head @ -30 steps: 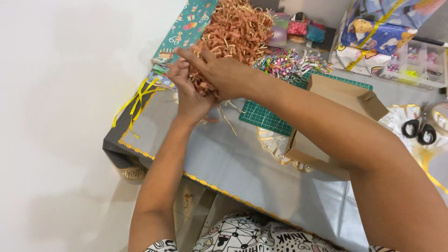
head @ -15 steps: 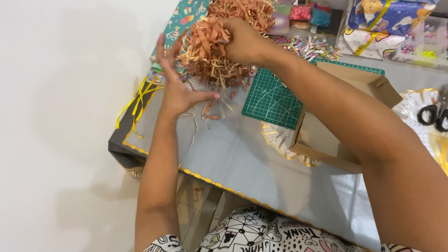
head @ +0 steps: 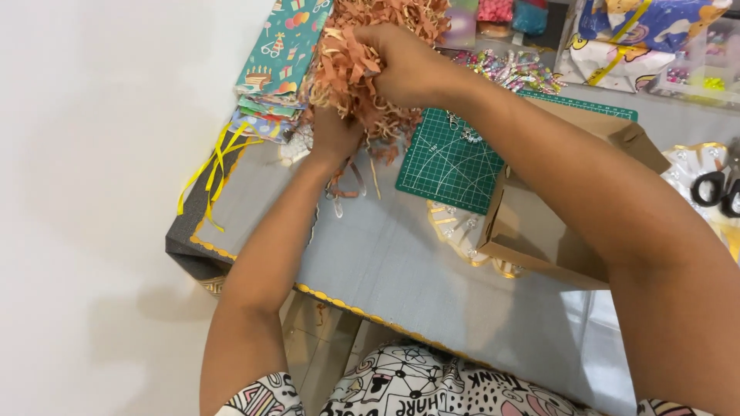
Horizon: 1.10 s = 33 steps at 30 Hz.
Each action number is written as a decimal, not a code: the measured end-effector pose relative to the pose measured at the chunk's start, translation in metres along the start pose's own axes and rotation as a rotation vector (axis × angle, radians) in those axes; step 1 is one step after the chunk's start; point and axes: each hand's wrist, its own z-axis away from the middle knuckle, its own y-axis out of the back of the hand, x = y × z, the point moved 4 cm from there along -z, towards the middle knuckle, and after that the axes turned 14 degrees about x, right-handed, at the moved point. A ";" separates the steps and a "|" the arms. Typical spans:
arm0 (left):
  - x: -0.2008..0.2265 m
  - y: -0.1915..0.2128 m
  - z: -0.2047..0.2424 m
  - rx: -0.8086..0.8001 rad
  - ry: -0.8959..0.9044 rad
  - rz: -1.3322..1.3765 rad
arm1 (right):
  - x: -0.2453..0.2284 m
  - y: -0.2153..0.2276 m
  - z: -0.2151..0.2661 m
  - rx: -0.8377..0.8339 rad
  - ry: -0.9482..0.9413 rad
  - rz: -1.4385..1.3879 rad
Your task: The person assembles a small cardboard gift box by folding the panels and then fills it with shredded paper filler.
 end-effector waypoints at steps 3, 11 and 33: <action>-0.037 -0.015 0.002 -0.065 -0.054 -0.061 | -0.006 -0.003 0.002 0.014 -0.083 0.084; 0.009 0.000 -0.007 -0.112 -0.086 0.074 | 0.004 0.014 -0.002 0.082 0.144 0.046; 0.018 0.015 -0.009 -0.087 -0.492 -0.624 | 0.011 0.045 0.085 0.139 0.049 -0.062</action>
